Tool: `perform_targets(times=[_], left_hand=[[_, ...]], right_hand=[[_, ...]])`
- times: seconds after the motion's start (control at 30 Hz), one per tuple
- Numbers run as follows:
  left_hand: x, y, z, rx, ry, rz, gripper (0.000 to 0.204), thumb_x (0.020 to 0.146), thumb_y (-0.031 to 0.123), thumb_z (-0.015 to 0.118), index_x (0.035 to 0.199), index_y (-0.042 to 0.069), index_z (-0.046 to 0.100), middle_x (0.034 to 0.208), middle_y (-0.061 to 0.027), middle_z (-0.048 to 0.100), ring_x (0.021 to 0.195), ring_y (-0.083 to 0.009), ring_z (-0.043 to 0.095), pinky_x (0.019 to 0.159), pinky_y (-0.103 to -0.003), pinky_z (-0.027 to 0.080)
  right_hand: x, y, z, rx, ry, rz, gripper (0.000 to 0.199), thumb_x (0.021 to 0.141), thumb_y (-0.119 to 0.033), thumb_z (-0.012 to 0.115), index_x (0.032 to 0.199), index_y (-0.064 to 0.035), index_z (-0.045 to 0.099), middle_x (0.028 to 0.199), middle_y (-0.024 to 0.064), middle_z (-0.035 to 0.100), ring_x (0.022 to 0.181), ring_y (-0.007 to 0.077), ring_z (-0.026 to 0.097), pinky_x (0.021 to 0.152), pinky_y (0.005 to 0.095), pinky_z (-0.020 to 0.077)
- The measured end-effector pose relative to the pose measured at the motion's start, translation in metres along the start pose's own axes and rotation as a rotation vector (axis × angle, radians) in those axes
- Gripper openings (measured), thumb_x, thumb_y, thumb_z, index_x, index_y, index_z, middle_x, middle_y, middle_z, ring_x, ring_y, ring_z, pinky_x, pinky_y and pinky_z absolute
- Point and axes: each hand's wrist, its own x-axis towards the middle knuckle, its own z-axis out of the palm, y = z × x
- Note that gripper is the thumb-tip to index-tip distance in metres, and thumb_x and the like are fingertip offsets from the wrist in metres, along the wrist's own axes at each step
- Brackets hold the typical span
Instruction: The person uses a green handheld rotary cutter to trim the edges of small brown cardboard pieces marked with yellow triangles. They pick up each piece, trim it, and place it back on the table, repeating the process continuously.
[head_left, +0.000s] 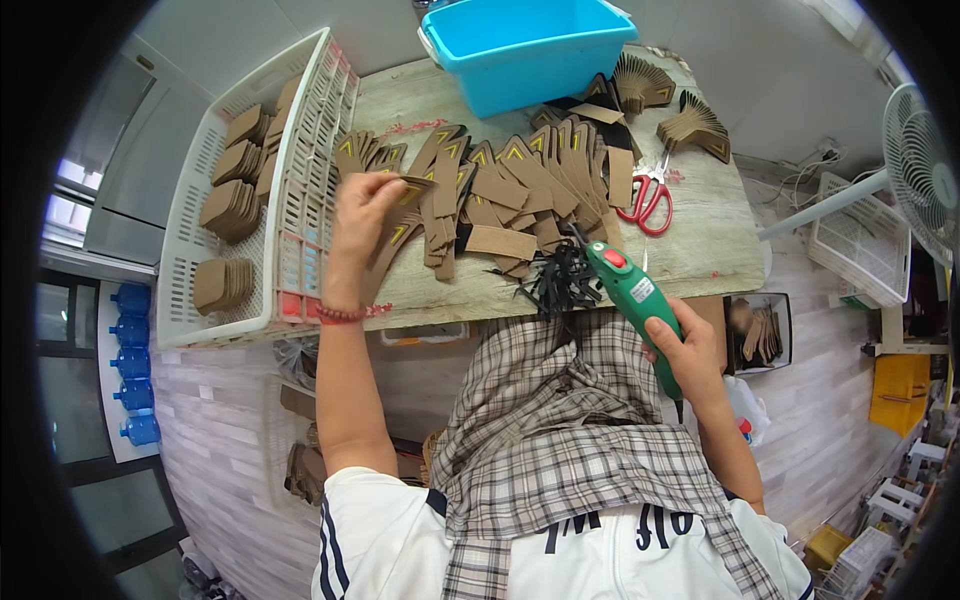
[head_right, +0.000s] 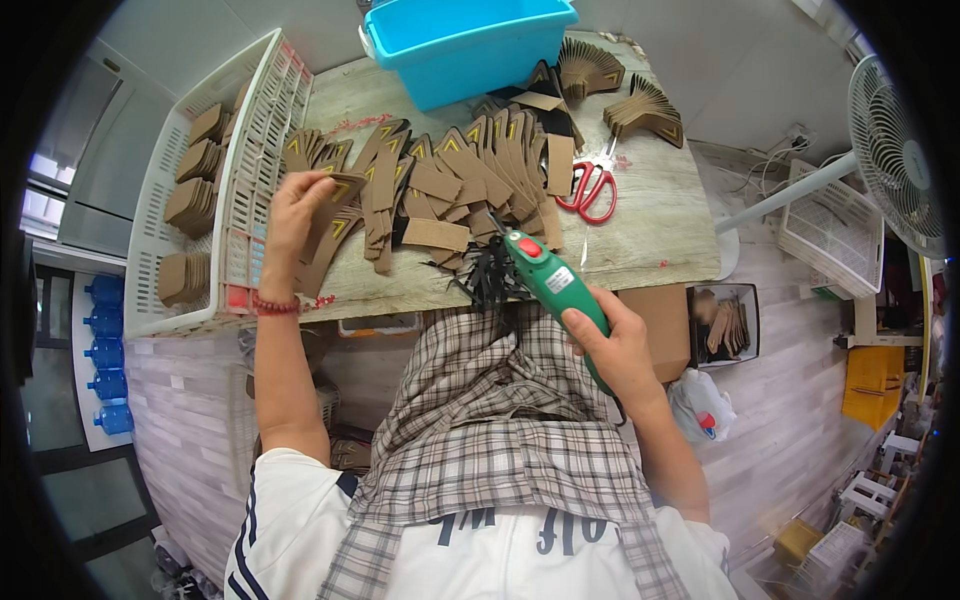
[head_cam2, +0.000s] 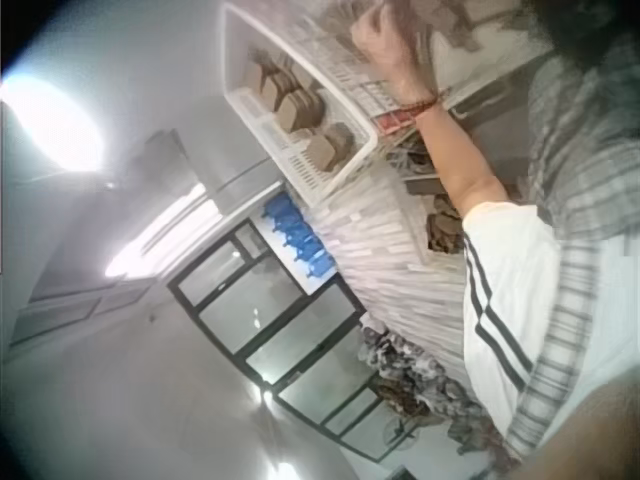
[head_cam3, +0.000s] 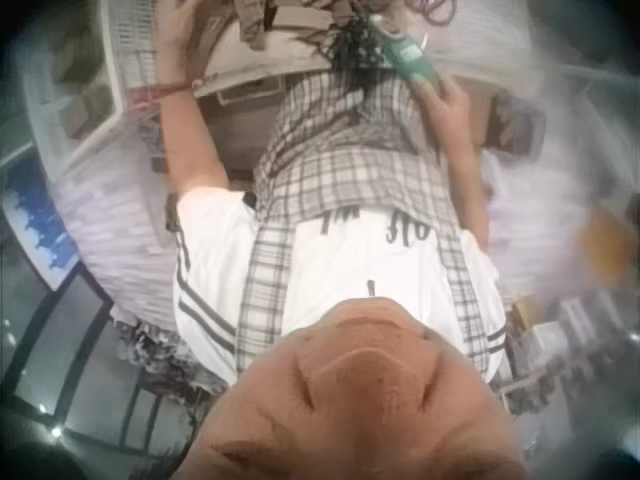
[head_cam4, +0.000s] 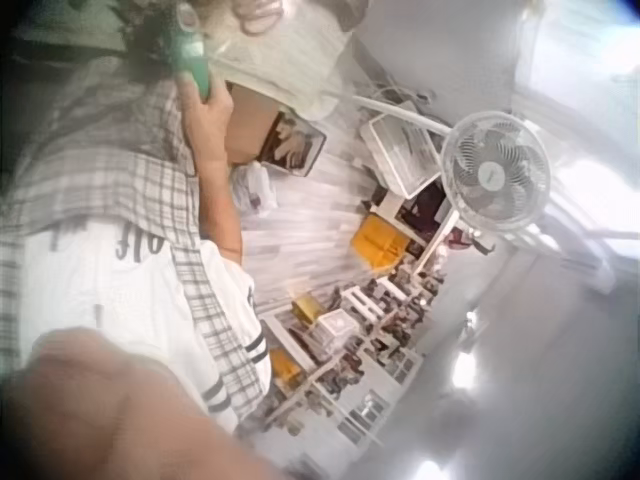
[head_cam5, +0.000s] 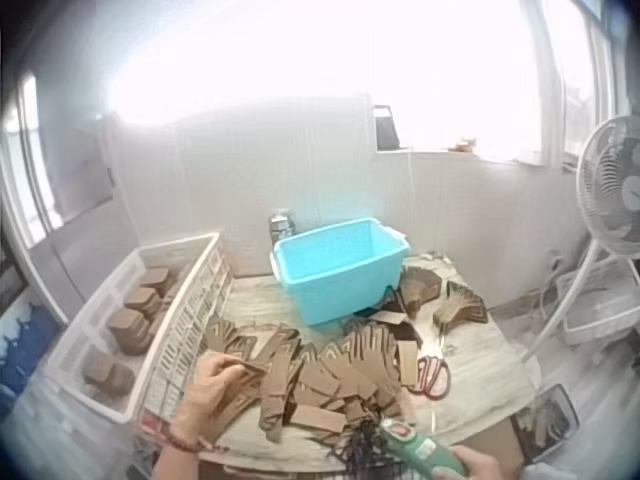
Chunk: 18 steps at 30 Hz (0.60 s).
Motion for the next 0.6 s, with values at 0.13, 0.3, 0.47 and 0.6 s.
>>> perform_targets(times=[0.13,0.3,0.47,0.6], left_hand=[[0.036,-0.021,0.024,0.916,0.231,0.081,0.032,0.083,0.038,0.066,0.097,0.011,0.073,0.097,-0.0100,0.061,0.104,-0.0257,0.051,0.089,-0.042,0.038],[0.070,-0.035,0.113,1.005,0.040,-0.199,0.039,0.080,0.040,0.067,0.095,0.004,0.071,0.110,-0.0120,0.061,0.110,-0.0298,0.050,0.091,-0.045,0.036],[0.073,-0.051,0.126,0.287,0.351,-0.011,0.016,0.077,0.011,0.072,0.086,0.005,0.060,0.087,-0.0076,0.063,0.087,-0.0257,0.059,0.079,-0.040,0.046],[0.033,0.032,0.135,-0.569,0.331,0.016,0.017,0.086,0.001,0.062,0.103,0.000,0.063,0.091,-0.0047,0.065,0.078,-0.0110,0.059,0.071,-0.025,0.049]], right_hand=[[0.002,0.007,0.003,-0.014,0.030,-0.012,0.033,0.090,-0.021,0.065,0.113,0.0017,0.061,0.074,0.0018,0.060,0.060,0.0068,0.054,0.055,0.0223,0.0450],[0.004,0.003,0.007,-0.066,0.036,-0.015,0.034,0.089,-0.022,0.067,0.113,0.0021,0.061,0.075,0.0024,0.060,0.059,0.0070,0.054,0.054,0.0224,0.0453],[0.004,-0.005,0.006,-0.049,0.071,-0.017,0.035,0.089,-0.023,0.067,0.113,0.0025,0.061,0.076,0.0026,0.061,0.060,0.0071,0.055,0.055,0.0221,0.0461],[0.006,-0.013,0.008,-0.028,0.118,-0.063,0.034,0.089,-0.022,0.067,0.114,0.0018,0.061,0.075,0.0015,0.061,0.060,0.0060,0.054,0.055,0.0217,0.0448]])
